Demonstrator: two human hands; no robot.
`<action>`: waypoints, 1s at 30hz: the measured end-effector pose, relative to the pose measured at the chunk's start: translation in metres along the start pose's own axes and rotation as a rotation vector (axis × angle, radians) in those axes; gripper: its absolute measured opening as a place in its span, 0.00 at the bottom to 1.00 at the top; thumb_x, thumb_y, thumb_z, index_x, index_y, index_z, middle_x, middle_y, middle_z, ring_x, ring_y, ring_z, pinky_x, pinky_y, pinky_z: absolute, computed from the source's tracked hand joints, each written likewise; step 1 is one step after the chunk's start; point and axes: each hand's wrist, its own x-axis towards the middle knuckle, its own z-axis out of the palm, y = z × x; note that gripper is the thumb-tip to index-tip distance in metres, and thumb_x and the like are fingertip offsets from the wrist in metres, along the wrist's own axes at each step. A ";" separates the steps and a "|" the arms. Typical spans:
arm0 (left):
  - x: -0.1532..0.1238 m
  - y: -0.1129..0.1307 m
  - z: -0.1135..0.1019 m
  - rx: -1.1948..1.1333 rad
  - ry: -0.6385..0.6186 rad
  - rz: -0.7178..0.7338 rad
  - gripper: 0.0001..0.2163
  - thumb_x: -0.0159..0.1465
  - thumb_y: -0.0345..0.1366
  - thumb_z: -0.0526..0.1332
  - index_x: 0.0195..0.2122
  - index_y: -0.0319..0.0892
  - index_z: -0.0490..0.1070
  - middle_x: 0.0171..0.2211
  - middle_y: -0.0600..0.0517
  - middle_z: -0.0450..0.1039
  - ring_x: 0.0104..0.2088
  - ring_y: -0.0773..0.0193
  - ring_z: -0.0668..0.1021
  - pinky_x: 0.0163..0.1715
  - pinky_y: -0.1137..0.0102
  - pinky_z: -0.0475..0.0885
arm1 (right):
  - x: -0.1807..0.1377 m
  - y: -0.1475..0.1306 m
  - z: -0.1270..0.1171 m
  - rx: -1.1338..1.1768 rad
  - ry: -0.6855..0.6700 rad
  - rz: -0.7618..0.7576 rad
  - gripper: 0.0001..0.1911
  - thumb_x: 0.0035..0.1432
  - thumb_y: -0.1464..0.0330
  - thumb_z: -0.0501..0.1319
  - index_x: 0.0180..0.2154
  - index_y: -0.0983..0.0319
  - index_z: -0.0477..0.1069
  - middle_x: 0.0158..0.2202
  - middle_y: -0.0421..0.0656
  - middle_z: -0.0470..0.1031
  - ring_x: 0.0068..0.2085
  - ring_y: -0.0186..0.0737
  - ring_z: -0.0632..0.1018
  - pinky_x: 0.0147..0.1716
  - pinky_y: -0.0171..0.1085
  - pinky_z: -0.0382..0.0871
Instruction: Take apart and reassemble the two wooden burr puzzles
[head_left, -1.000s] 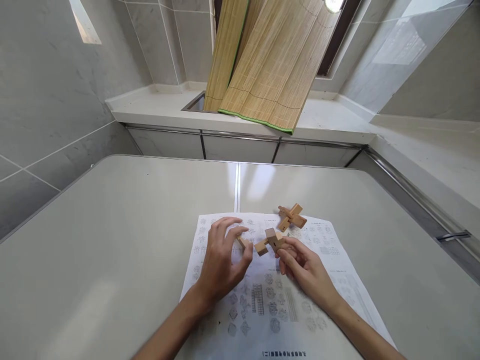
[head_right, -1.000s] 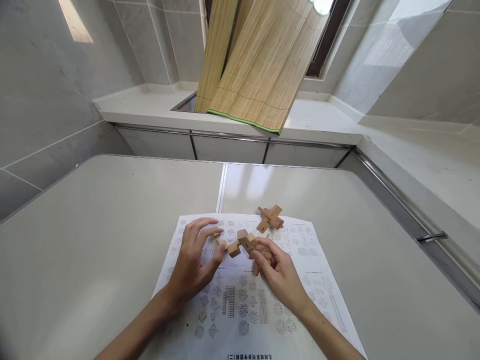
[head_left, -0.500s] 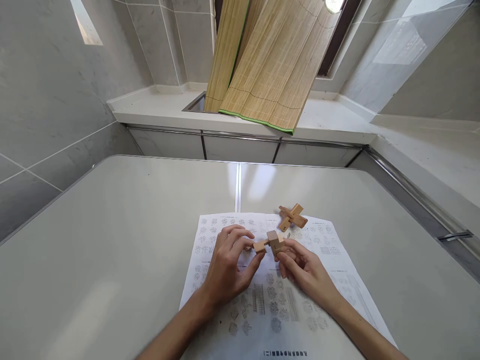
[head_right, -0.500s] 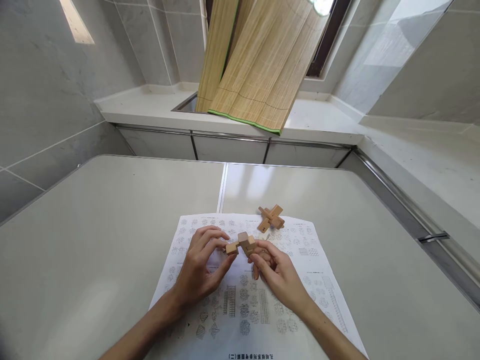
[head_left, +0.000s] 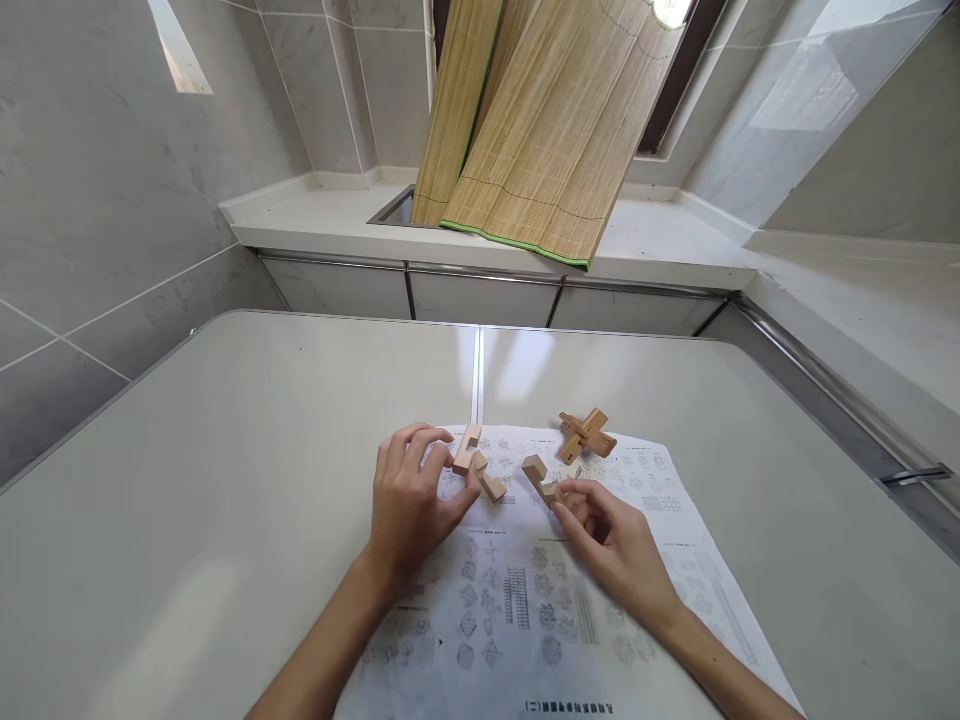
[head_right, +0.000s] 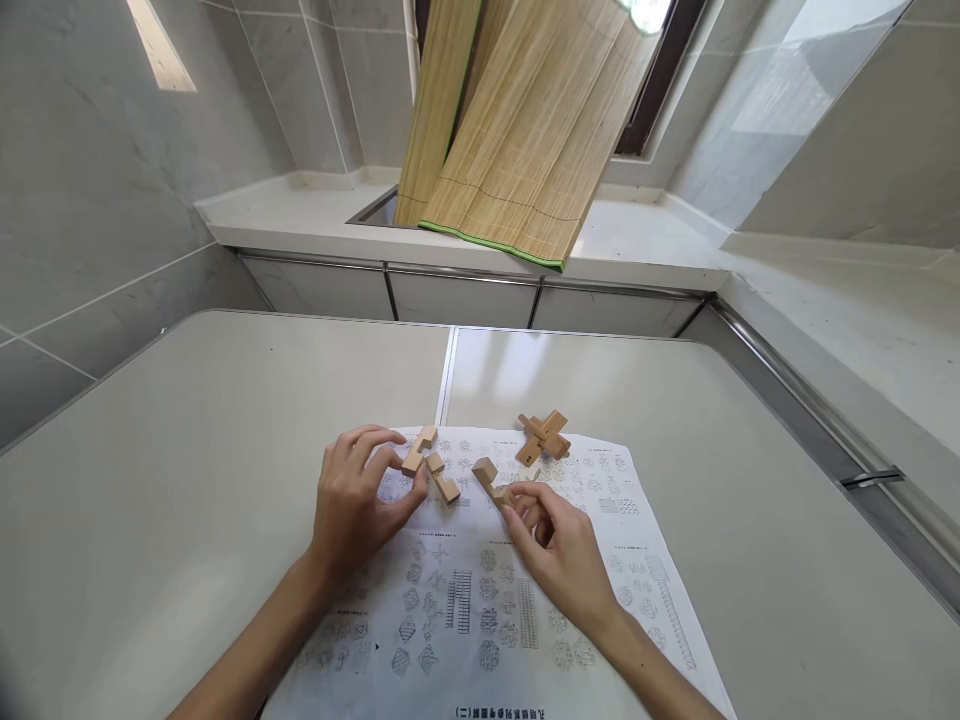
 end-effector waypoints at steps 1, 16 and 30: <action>0.000 -0.002 0.000 0.030 -0.015 0.010 0.07 0.61 0.32 0.66 0.31 0.44 0.67 0.42 0.47 0.78 0.48 0.49 0.77 0.46 0.56 0.70 | 0.000 0.000 0.000 -0.035 0.014 -0.011 0.16 0.67 0.53 0.60 0.44 0.58 0.73 0.28 0.39 0.72 0.26 0.37 0.70 0.26 0.35 0.66; -0.003 0.002 -0.001 -0.075 -0.287 0.033 0.08 0.56 0.35 0.66 0.28 0.44 0.65 0.53 0.43 0.75 0.56 0.44 0.74 0.53 0.50 0.70 | -0.003 0.003 0.003 -0.315 0.080 -0.095 0.14 0.68 0.54 0.59 0.38 0.57 0.71 0.23 0.36 0.69 0.22 0.36 0.70 0.23 0.35 0.65; -0.017 0.004 0.016 -0.393 -0.485 -0.052 0.33 0.62 0.41 0.71 0.65 0.48 0.58 0.60 0.42 0.71 0.61 0.47 0.74 0.57 0.51 0.74 | -0.003 0.007 0.003 -0.337 0.011 -0.139 0.17 0.68 0.50 0.59 0.39 0.57 0.71 0.25 0.37 0.73 0.22 0.37 0.71 0.24 0.36 0.65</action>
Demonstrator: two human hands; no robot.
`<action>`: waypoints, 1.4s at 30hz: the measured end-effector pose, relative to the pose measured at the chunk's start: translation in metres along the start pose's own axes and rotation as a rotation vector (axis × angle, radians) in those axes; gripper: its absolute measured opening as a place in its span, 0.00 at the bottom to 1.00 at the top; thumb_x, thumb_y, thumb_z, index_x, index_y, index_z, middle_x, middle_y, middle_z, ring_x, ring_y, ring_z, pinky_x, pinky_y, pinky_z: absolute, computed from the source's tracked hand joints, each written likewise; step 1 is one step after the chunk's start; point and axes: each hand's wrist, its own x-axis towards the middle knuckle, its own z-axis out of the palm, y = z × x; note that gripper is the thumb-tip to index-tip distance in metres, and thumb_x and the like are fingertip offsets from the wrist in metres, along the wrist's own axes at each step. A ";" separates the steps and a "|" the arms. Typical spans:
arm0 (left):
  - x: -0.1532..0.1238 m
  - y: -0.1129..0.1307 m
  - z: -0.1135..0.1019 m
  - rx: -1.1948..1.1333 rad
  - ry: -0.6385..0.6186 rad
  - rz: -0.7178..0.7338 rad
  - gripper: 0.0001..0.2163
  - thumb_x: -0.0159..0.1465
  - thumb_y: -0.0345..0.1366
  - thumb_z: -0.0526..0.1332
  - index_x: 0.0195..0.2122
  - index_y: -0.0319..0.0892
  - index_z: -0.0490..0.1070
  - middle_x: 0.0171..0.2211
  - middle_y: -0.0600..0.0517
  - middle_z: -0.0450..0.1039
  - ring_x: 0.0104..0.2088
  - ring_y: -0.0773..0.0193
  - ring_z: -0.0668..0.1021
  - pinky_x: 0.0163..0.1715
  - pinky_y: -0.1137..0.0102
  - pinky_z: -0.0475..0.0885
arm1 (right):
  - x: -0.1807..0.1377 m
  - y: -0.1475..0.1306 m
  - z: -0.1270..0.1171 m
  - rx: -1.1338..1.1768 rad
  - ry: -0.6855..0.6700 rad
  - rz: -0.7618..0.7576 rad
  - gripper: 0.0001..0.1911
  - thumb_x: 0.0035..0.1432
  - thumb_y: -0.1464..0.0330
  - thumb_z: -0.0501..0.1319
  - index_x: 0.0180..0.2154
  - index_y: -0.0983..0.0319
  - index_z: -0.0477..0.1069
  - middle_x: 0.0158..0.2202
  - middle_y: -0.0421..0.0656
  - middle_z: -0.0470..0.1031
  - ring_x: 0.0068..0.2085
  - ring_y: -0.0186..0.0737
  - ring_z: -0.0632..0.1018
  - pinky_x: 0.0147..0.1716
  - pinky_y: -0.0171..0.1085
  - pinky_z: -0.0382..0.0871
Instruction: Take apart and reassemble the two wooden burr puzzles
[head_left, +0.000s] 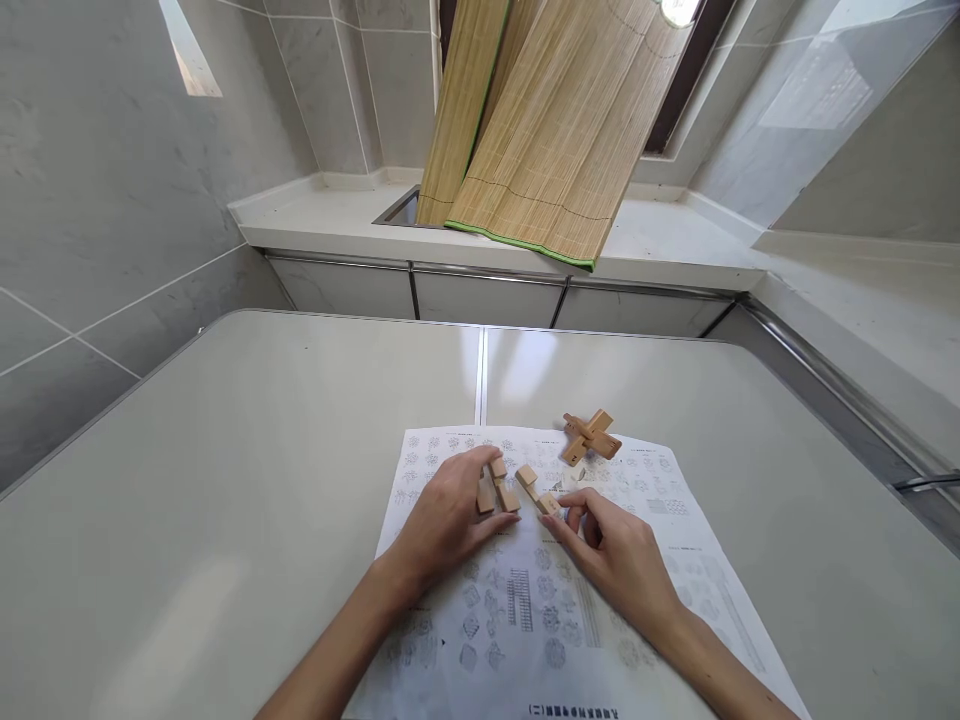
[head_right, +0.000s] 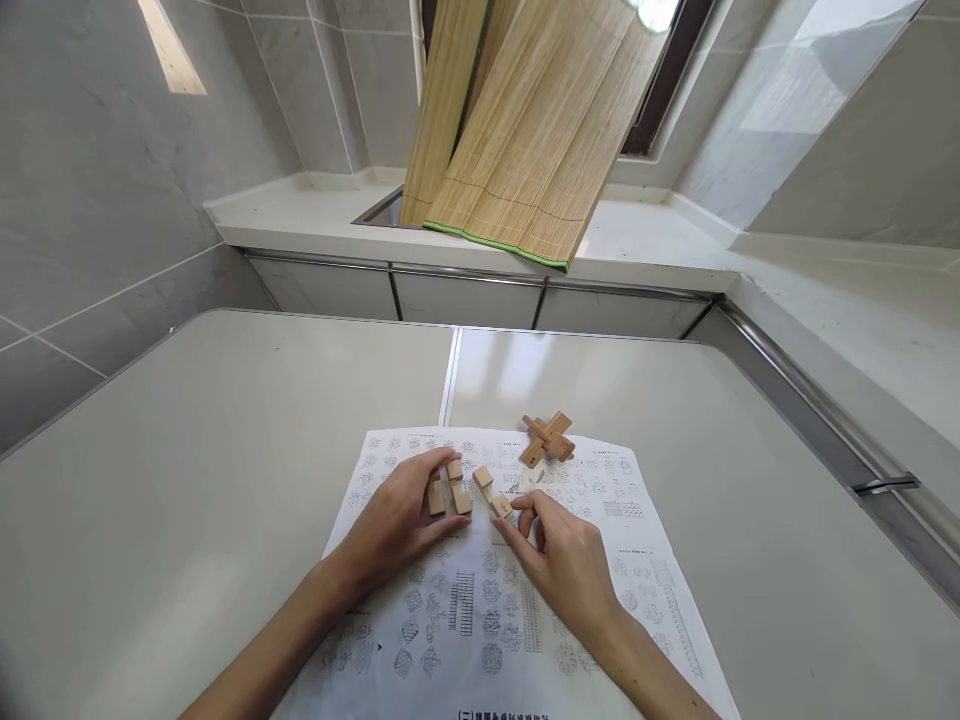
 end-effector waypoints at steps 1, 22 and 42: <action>0.000 0.001 0.001 -0.017 -0.015 0.017 0.33 0.62 0.39 0.71 0.65 0.49 0.58 0.60 0.43 0.71 0.61 0.47 0.75 0.57 0.51 0.74 | 0.000 0.000 0.000 0.002 -0.005 -0.004 0.17 0.68 0.51 0.59 0.39 0.57 0.71 0.25 0.37 0.73 0.22 0.36 0.70 0.24 0.36 0.65; 0.002 0.011 0.002 -0.080 -0.093 0.145 0.29 0.61 0.40 0.72 0.61 0.51 0.64 0.56 0.45 0.73 0.55 0.51 0.77 0.52 0.56 0.77 | 0.000 -0.005 -0.002 0.012 -0.179 -0.236 0.12 0.71 0.61 0.56 0.48 0.57 0.74 0.29 0.40 0.75 0.26 0.37 0.74 0.27 0.35 0.65; 0.002 -0.025 -0.015 0.471 0.347 -0.183 0.12 0.69 0.42 0.62 0.51 0.45 0.77 0.55 0.40 0.67 0.56 0.42 0.71 0.51 0.47 0.74 | 0.002 -0.007 -0.003 0.050 -0.176 -0.194 0.09 0.72 0.65 0.55 0.46 0.58 0.73 0.29 0.38 0.75 0.26 0.35 0.73 0.28 0.35 0.66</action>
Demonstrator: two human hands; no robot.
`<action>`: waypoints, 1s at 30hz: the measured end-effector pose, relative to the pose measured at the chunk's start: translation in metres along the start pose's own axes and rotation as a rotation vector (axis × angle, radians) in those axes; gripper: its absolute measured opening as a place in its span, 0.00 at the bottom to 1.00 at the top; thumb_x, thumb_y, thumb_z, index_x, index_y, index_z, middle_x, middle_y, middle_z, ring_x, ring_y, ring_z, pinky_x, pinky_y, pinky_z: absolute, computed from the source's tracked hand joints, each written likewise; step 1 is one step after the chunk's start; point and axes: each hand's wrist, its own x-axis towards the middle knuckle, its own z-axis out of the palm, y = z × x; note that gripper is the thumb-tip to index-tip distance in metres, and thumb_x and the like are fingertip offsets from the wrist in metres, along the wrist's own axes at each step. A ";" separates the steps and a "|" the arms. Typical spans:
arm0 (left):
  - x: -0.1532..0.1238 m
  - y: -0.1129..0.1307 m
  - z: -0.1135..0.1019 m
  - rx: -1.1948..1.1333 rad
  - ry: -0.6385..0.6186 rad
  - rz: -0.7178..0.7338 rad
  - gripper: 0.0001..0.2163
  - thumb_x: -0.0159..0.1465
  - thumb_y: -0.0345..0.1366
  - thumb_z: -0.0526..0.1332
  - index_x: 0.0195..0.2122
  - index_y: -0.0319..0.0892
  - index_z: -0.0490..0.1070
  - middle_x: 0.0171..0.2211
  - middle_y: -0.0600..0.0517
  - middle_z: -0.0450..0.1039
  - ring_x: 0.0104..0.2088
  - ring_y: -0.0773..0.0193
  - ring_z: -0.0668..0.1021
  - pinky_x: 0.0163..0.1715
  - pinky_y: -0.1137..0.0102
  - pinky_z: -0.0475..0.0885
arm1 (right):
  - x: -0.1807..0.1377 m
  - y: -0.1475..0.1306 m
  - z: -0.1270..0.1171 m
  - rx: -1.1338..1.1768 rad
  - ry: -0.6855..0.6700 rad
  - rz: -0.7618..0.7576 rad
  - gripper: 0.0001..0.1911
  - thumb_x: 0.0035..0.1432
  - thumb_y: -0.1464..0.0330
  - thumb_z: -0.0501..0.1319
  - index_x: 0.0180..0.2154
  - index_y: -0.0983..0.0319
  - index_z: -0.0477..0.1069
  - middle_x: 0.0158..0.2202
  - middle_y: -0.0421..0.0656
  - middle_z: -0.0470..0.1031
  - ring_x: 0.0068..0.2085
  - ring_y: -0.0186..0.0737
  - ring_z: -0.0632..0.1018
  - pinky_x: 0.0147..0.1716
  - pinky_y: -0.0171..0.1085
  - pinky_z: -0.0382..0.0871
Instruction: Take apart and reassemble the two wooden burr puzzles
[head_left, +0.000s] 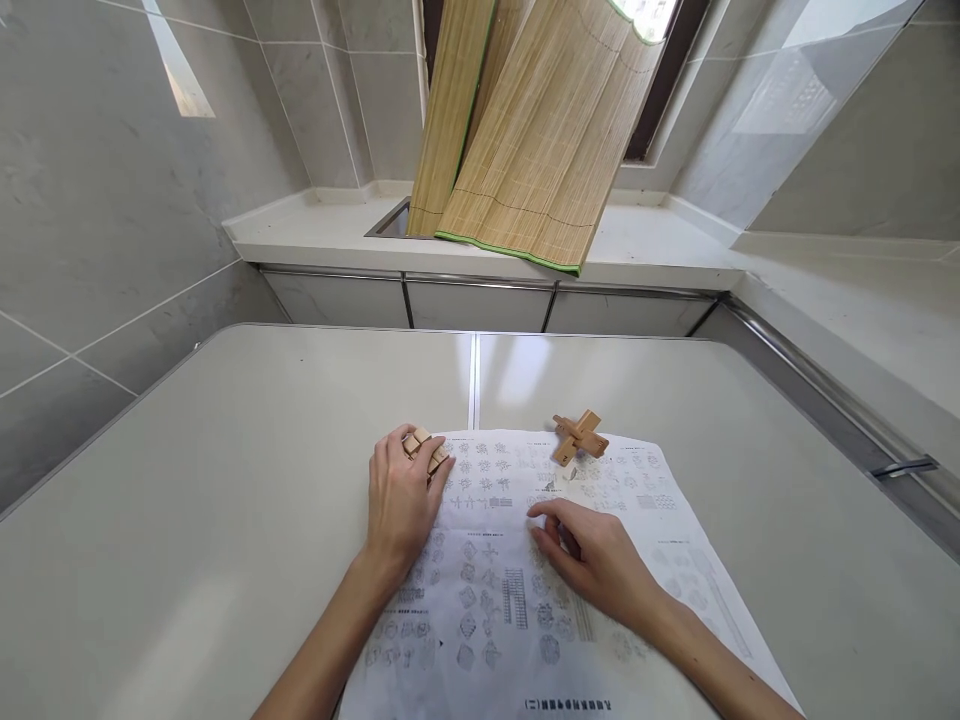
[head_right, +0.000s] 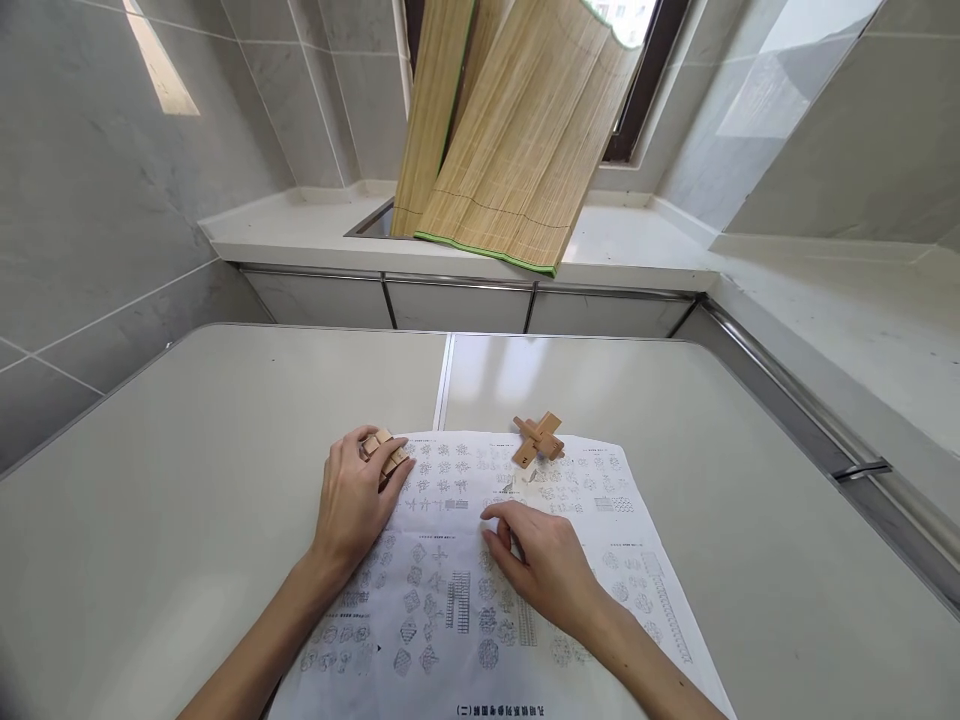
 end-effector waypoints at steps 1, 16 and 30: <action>0.001 0.002 -0.001 0.010 0.002 0.020 0.13 0.69 0.41 0.62 0.52 0.45 0.76 0.57 0.39 0.66 0.58 0.41 0.69 0.53 0.46 0.73 | 0.000 0.000 0.000 0.007 0.006 -0.005 0.09 0.72 0.66 0.55 0.46 0.57 0.72 0.29 0.38 0.75 0.25 0.35 0.73 0.27 0.35 0.66; -0.020 0.053 -0.007 -0.262 -0.157 0.607 0.08 0.70 0.31 0.57 0.31 0.41 0.68 0.22 0.57 0.70 0.19 0.69 0.69 0.20 0.71 0.60 | 0.003 0.001 0.001 0.031 0.014 -0.013 0.08 0.72 0.66 0.55 0.43 0.57 0.73 0.28 0.37 0.73 0.27 0.35 0.73 0.28 0.34 0.64; -0.028 0.055 0.000 -0.266 -0.307 0.525 0.11 0.68 0.32 0.56 0.28 0.42 0.63 0.19 0.58 0.69 0.17 0.68 0.70 0.21 0.70 0.54 | 0.004 0.001 0.000 0.084 0.009 0.015 0.09 0.72 0.66 0.55 0.40 0.57 0.73 0.30 0.38 0.75 0.28 0.35 0.73 0.29 0.35 0.65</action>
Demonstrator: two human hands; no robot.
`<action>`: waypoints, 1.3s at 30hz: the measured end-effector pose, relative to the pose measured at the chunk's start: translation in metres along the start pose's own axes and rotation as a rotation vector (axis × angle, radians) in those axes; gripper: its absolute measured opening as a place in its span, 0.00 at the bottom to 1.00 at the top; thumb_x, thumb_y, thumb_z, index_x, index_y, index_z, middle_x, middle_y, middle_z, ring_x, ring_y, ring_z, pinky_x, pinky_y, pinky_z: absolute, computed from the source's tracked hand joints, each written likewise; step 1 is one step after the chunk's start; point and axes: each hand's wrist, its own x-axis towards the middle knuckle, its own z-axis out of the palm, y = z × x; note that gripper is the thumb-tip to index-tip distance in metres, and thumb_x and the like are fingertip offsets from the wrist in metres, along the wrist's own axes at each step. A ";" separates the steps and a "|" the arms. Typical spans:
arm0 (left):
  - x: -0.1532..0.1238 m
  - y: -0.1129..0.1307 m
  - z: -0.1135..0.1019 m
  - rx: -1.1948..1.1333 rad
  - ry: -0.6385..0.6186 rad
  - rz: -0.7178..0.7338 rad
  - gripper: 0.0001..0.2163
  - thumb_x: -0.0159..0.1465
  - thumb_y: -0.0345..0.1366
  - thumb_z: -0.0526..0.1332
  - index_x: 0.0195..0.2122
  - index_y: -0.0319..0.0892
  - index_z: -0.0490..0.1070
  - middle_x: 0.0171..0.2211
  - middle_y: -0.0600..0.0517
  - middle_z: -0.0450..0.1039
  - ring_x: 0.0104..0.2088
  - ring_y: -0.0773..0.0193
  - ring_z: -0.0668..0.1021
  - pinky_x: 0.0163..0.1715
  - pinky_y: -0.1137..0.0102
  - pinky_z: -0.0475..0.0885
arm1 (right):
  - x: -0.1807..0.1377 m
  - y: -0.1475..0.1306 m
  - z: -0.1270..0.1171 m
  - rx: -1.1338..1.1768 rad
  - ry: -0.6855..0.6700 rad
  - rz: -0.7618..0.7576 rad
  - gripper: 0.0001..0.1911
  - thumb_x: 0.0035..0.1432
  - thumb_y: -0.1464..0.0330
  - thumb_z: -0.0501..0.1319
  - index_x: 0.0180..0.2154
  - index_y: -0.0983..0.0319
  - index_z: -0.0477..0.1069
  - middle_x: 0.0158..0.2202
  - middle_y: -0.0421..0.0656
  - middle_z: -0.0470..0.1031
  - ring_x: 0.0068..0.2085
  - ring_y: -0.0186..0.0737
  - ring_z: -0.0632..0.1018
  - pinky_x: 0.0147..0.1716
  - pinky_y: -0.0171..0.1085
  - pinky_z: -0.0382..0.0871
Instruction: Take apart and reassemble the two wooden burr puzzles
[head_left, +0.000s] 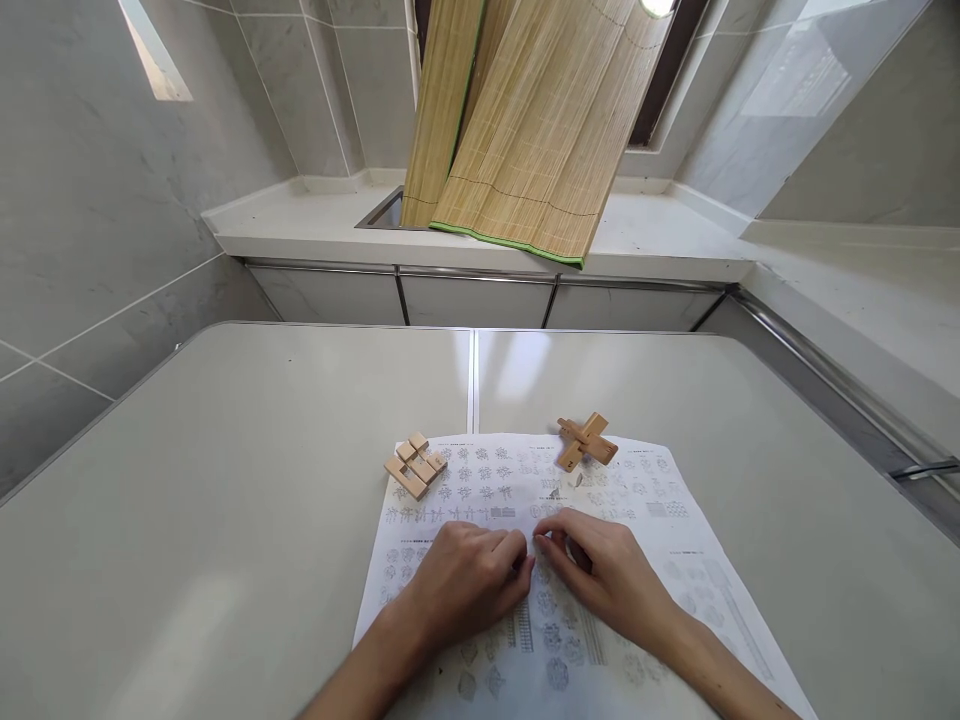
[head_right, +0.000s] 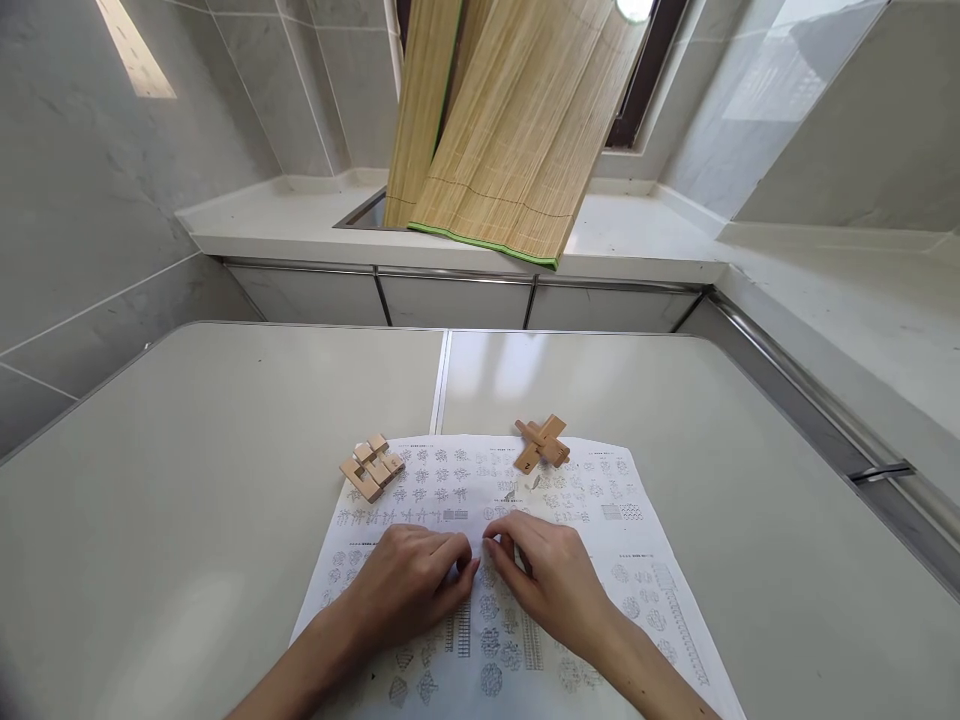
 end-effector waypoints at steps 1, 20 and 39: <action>0.000 0.000 0.000 -0.013 -0.005 -0.006 0.10 0.68 0.32 0.57 0.28 0.42 0.63 0.19 0.58 0.69 0.17 0.68 0.70 0.21 0.70 0.54 | 0.000 0.000 0.000 0.011 -0.003 0.012 0.09 0.72 0.66 0.55 0.40 0.57 0.74 0.30 0.38 0.75 0.28 0.35 0.73 0.29 0.35 0.65; 0.001 -0.001 0.001 -0.019 -0.044 -0.014 0.12 0.69 0.32 0.55 0.27 0.43 0.64 0.18 0.58 0.66 0.16 0.69 0.66 0.20 0.72 0.54 | 0.009 0.004 -0.023 0.494 0.315 0.530 0.24 0.67 0.46 0.58 0.32 0.59 0.69 0.17 0.33 0.60 0.19 0.33 0.60 0.21 0.33 0.56; 0.001 -0.001 0.002 -0.025 -0.045 -0.007 0.11 0.68 0.31 0.55 0.27 0.42 0.63 0.18 0.58 0.66 0.16 0.70 0.64 0.20 0.73 0.54 | 0.014 0.026 -0.038 0.099 0.446 0.494 0.24 0.67 0.47 0.57 0.33 0.59 0.76 0.18 0.35 0.70 0.16 0.34 0.68 0.23 0.36 0.65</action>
